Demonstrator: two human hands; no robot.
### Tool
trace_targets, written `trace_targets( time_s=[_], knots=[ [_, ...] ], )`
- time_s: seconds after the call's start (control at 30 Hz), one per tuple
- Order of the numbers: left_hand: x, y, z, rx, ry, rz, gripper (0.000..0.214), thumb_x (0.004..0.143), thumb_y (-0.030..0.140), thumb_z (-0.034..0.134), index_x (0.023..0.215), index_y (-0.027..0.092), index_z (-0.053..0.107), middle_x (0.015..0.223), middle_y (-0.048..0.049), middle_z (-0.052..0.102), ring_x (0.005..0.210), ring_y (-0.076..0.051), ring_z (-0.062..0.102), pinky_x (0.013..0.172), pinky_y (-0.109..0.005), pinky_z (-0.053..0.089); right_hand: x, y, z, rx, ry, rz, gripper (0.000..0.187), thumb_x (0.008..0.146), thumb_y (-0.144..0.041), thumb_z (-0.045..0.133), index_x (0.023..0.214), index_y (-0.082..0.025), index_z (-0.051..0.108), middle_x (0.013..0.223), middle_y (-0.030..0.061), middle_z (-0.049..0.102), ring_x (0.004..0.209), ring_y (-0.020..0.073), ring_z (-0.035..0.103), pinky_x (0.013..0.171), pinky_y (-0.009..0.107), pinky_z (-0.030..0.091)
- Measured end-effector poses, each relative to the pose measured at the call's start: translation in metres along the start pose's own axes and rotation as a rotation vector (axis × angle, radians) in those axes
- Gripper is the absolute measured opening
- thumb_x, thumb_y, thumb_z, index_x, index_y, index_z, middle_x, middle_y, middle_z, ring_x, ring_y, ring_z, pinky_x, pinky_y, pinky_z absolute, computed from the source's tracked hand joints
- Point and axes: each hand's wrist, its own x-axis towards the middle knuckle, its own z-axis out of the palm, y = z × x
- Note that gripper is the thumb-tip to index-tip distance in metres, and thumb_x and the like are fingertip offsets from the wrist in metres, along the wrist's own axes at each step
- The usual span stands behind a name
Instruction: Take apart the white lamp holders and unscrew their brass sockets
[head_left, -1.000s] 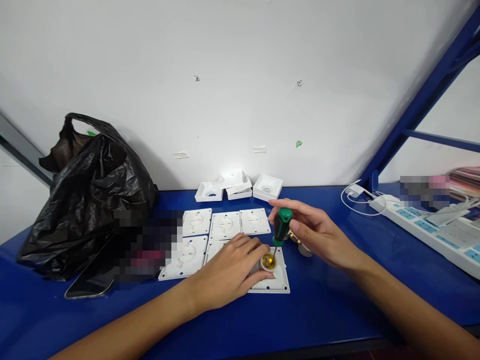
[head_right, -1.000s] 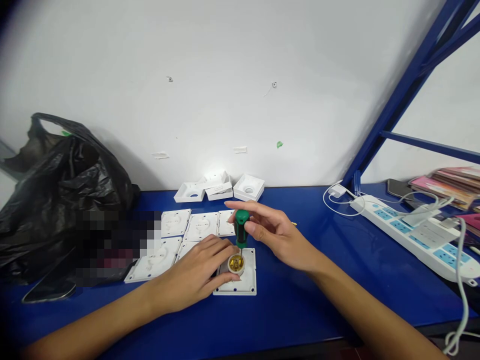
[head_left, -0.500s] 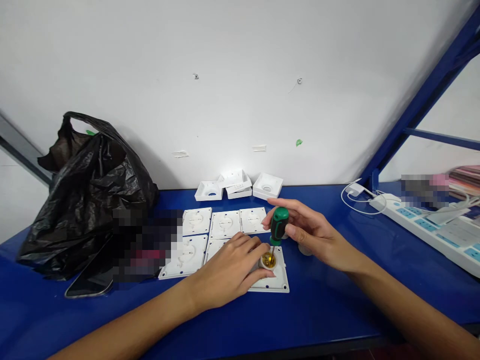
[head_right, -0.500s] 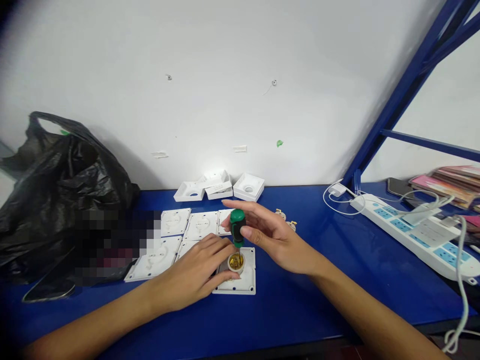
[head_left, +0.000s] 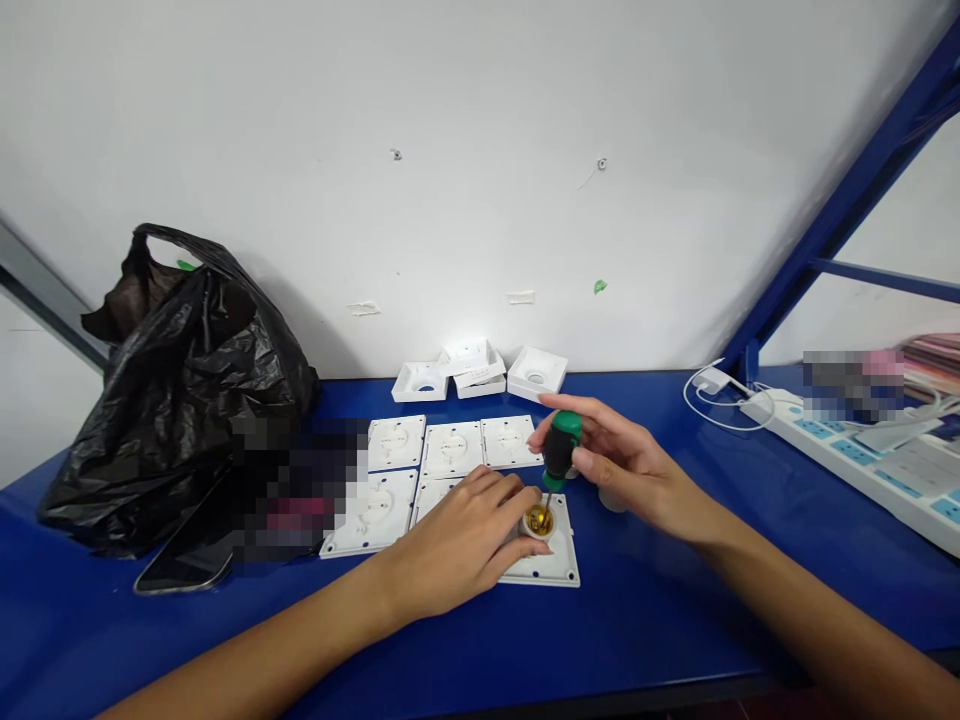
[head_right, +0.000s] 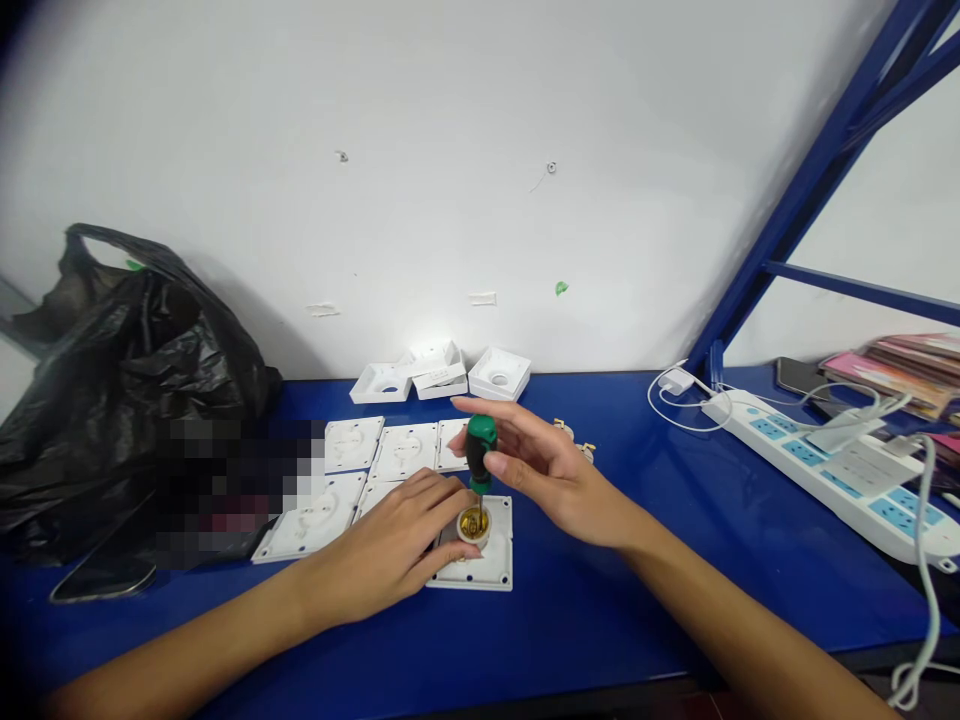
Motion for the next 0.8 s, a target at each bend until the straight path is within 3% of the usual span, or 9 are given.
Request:
trace_targets(
  time_s=[0.13,0.27,0.4,0.53,0.8],
  knots=[
    [-0.001,0.000,0.000,-0.016,0.011,-0.001,0.040,0.113,0.055,0.042,0.122,0.021,0.061,0.106,-0.0077,0.069,0.099,-0.027,0.066,0.096,-0.044,0.054,0.001,0.000,0.000,-0.050,0.115,-0.058,0.030,0.101,-0.031,0.072,0.130,-0.038,0.069,0.116,0.0022,0.066,0.097,0.0173,0.063,0.084,0.033,0.059],
    [-0.001,-0.002,0.001,-0.035,0.024,-0.006,0.042,0.114,0.055,0.040,0.127,0.020,0.060,0.109,-0.0087,0.070,0.103,-0.028,0.066,0.099,-0.046,0.053,0.002,0.002,-0.001,-0.001,0.080,-0.004,0.035,0.106,-0.033,0.062,0.141,-0.038,0.062,0.124,0.0048,0.066,0.105,0.0187,0.064,0.086,0.034,0.059],
    [-0.002,-0.003,0.002,-0.041,0.016,-0.011,0.042,0.113,0.054,0.042,0.130,0.019,0.058,0.111,-0.0092,0.071,0.106,-0.029,0.067,0.101,-0.047,0.053,0.002,0.004,0.000,-0.081,0.200,-0.076,0.027,0.100,-0.034,0.073,0.127,-0.034,0.069,0.117,0.0037,0.063,0.098,0.0178,0.062,0.081,0.032,0.058],
    [-0.003,-0.002,0.000,-0.078,0.020,-0.053,0.037,0.113,0.052,0.046,0.129,0.021,0.058,0.114,-0.0091,0.071,0.110,-0.029,0.067,0.101,-0.046,0.054,0.003,0.006,-0.003,-0.080,0.227,-0.063,0.031,0.104,-0.034,0.066,0.135,-0.036,0.066,0.118,0.0043,0.067,0.103,0.0189,0.065,0.083,0.033,0.060],
    [0.009,-0.005,-0.014,-0.315,0.108,-0.138,0.028,0.108,0.043,0.062,0.129,0.025,0.055,0.123,-0.0041,0.067,0.105,-0.023,0.070,0.094,-0.037,0.057,0.016,0.015,-0.035,-0.095,0.794,-0.141,0.028,0.101,-0.038,0.068,0.129,-0.036,0.066,0.114,0.0028,0.064,0.114,0.0197,0.065,0.097,0.036,0.060]
  ],
)
